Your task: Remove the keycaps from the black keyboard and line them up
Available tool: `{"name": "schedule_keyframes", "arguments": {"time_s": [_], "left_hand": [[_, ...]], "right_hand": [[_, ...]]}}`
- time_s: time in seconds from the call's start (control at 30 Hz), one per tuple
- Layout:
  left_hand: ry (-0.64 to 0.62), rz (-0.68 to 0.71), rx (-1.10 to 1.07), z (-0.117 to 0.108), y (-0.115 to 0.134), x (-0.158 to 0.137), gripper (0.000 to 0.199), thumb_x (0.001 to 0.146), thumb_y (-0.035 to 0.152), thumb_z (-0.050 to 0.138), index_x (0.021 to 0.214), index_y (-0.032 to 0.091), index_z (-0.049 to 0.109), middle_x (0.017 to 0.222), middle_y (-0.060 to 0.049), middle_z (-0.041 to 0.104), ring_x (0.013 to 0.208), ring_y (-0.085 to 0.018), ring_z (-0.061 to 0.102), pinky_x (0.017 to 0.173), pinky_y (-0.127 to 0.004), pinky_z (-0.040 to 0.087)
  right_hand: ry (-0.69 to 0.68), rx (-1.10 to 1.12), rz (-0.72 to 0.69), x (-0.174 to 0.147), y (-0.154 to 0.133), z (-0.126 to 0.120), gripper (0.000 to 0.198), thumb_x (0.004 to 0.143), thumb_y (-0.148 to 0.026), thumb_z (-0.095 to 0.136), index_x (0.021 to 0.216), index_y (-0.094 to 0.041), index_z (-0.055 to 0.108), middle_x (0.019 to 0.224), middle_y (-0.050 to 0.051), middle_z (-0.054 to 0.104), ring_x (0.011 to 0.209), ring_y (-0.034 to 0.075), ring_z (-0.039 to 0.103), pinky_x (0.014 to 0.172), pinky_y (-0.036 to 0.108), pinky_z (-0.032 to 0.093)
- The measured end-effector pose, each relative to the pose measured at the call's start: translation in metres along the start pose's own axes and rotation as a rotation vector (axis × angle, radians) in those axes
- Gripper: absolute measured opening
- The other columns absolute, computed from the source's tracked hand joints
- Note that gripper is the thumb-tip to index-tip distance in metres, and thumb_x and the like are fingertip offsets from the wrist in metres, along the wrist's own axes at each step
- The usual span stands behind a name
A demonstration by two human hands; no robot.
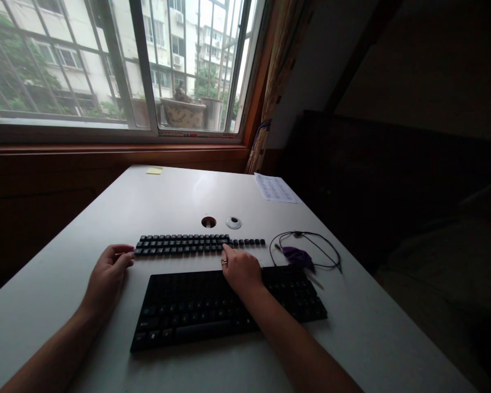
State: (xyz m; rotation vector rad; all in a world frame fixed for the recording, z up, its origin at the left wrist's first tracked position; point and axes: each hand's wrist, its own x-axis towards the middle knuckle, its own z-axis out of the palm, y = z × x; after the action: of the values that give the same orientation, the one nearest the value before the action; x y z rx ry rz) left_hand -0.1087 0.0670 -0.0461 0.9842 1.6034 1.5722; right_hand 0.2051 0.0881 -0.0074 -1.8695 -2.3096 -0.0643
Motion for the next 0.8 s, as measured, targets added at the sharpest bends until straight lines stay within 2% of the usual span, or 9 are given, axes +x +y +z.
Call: {"name": "schedule_keyframes", "arguments": {"time_s": [0.17,0.53,0.8], "left_hand": [[0.007,-0.015,-0.007,0.0012,0.0036,-0.0020,0.032,0.071,0.039,0.072,0.096,0.021,0.064,0.085,0.000,0.061,0.076,-0.017,0.057,0.065,-0.026,0.044],[-0.004,-0.012,0.011,0.0002,0.0033,-0.0030,0.030,0.074,0.040,0.071,0.097,0.022,0.064,0.085,0.000,0.061,0.079,-0.017,0.056,0.066,-0.026,0.044],[0.013,-0.002,0.023,0.0029,0.0089,-0.0051,0.033,0.070,0.040,0.072,0.095,0.020,0.064,0.081,-0.001,0.061,0.074,-0.019,0.057,0.063,-0.028,0.044]], "right_hand": [[-0.002,-0.043,0.051,-0.0012,0.0044,-0.0036,0.038,0.097,-0.026,0.041,0.130,-0.020,0.060,0.097,0.012,0.074,0.086,0.024,0.069,0.074,0.033,0.050],[-0.033,-0.029,0.035,-0.0011,0.0033,-0.0014,0.037,0.096,-0.025,0.042,0.128,-0.021,0.061,0.095,0.012,0.074,0.087,0.025,0.069,0.075,0.034,0.050],[-0.011,-0.033,0.017,-0.0014,0.0024,-0.0010,0.037,0.096,-0.025,0.040,0.125,-0.021,0.063,0.090,0.010,0.074,0.083,0.025,0.070,0.071,0.035,0.050]]}}
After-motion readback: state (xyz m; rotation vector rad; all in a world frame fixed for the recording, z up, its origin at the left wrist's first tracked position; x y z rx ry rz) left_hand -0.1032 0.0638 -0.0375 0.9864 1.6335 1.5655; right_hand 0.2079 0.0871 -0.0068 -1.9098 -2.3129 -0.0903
